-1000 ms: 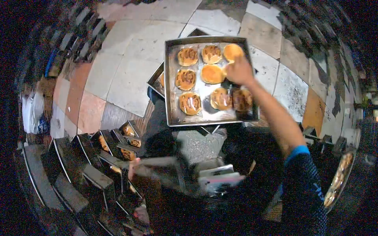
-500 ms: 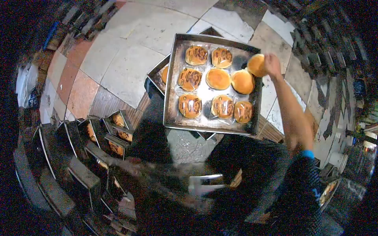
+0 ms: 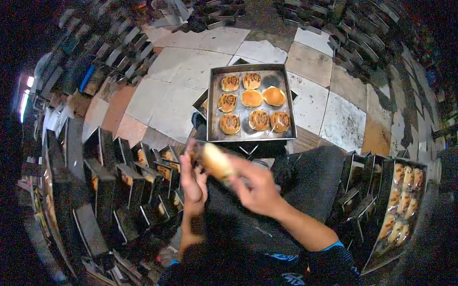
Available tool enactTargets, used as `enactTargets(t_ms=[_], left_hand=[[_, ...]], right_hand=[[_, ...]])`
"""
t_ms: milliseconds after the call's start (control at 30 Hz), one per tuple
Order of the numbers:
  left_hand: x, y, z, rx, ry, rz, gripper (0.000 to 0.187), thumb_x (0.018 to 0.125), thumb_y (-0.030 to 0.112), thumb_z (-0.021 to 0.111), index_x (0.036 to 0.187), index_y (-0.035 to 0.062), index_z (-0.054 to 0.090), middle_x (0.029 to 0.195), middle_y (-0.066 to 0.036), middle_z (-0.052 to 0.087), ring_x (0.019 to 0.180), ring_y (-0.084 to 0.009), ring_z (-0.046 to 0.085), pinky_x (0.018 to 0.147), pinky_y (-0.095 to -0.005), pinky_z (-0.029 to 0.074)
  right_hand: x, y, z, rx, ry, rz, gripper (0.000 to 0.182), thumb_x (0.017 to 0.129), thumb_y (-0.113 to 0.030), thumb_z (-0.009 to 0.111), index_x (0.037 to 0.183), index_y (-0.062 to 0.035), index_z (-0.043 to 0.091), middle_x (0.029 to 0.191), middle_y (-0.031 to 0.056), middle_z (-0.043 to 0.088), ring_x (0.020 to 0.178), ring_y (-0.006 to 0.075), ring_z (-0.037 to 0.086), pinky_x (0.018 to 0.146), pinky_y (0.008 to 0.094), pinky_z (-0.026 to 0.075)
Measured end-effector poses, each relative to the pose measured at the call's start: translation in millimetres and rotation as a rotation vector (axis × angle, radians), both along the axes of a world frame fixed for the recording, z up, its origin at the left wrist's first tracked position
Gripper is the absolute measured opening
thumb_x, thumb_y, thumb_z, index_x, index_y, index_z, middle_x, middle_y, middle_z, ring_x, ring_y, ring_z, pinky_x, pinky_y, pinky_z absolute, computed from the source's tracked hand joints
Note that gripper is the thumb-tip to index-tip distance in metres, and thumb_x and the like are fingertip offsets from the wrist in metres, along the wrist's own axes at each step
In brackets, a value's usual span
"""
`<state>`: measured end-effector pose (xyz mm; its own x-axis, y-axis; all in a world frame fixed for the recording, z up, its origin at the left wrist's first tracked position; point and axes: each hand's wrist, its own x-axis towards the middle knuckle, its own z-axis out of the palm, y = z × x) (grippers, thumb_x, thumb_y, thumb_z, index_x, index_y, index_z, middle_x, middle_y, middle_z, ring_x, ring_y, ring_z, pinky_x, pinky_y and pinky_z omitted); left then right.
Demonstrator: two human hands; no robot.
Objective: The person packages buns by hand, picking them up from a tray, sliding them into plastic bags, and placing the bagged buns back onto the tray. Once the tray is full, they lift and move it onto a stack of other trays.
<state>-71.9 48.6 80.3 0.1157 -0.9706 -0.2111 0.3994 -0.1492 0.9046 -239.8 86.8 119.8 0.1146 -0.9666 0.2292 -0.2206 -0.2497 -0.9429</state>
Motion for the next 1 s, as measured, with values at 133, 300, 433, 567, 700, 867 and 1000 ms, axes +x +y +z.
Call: enactTargets(t_ms=[133,300,433,567,700,867,1000], left_hand=[[-9.0,15.7,36.5,-0.265,0.498,-0.088,0.069,0.098,0.053,0.037,0.147,0.0063,0.023,0.135,-0.019,0.048,0.119,-0.0380,0.053,0.102,-0.0476,0.043],[-41.9,43.5,43.5,-0.154,0.145,0.110,0.056,0.097,0.038,0.045,0.138,0.0009,0.040,0.132,-0.015,0.053,0.118,-0.0295,0.055,0.102,-0.0442,0.044],[16.1,26.9,46.7,-0.066,0.625,0.046,0.066,0.094,0.054,0.036,0.134,0.0022,0.043,0.122,-0.017,0.060,0.108,-0.0314,0.062,0.083,-0.0514,0.057],[6.7,43.8,66.9,-0.035,0.642,0.019,0.065,0.095,0.052,0.036,0.136,0.0026,0.043,0.124,-0.019,0.059,0.108,-0.0316,0.062,0.084,-0.0497,0.056],[4.2,41.1,58.5,0.079,0.624,-0.107,0.051,0.094,0.034,0.049,0.132,-0.0003,0.047,0.121,-0.016,0.061,0.105,-0.0291,0.063,0.095,-0.0405,0.051],[50.3,28.9,43.1,0.107,0.704,0.003,0.065,0.088,0.051,0.046,0.131,0.0011,0.049,0.122,-0.019,0.060,0.103,-0.0333,0.063,0.064,-0.0418,0.056],[42.0,41.0,32.0,0.241,0.578,-0.128,0.065,0.091,0.051,0.042,0.132,0.0008,0.047,0.123,-0.019,0.059,0.104,-0.0313,0.063,0.064,-0.0365,0.056]], right_hand=[[22.2,23.3,10.6,-0.298,0.204,0.266,0.046,0.084,-0.004,0.064,0.130,-0.0043,0.058,0.144,0.0257,0.040,0.139,0.0428,0.031,0.114,0.0478,0.028],[26.0,27.2,42.0,-0.369,0.372,0.184,0.049,0.083,-0.006,0.064,0.131,-0.0031,0.054,0.145,0.0293,0.034,0.135,0.0485,0.033,0.111,0.0516,0.031],[20.5,47.1,36.6,-0.257,0.329,0.411,0.030,0.083,-0.007,0.064,0.112,-0.0008,0.062,0.127,0.0243,0.052,0.115,0.0405,0.054,0.096,0.0445,0.046],[10.1,41.2,47.9,-0.093,0.192,0.607,0.020,0.082,-0.009,0.067,0.100,-0.0012,0.065,0.089,0.0157,0.066,0.085,0.0331,0.065,0.078,0.0405,0.052],[30.2,36.5,52.4,-0.138,0.138,0.564,0.013,0.082,-0.010,0.067,0.087,0.0004,0.061,0.084,0.0167,0.062,0.083,0.0343,0.063,0.070,0.0417,0.050],[-1.0,24.6,79.4,0.203,-0.255,1.369,0.012,0.087,-0.008,0.067,0.081,0.0009,0.063,0.079,0.0107,0.064,0.074,0.0266,0.063,0.066,0.0354,0.049],[19.0,18.7,15.9,-0.320,0.238,-0.121,0.017,0.073,-0.007,0.076,0.088,-0.0040,0.069,0.079,0.0088,0.065,0.074,0.0271,0.063,0.072,0.0351,0.051]])
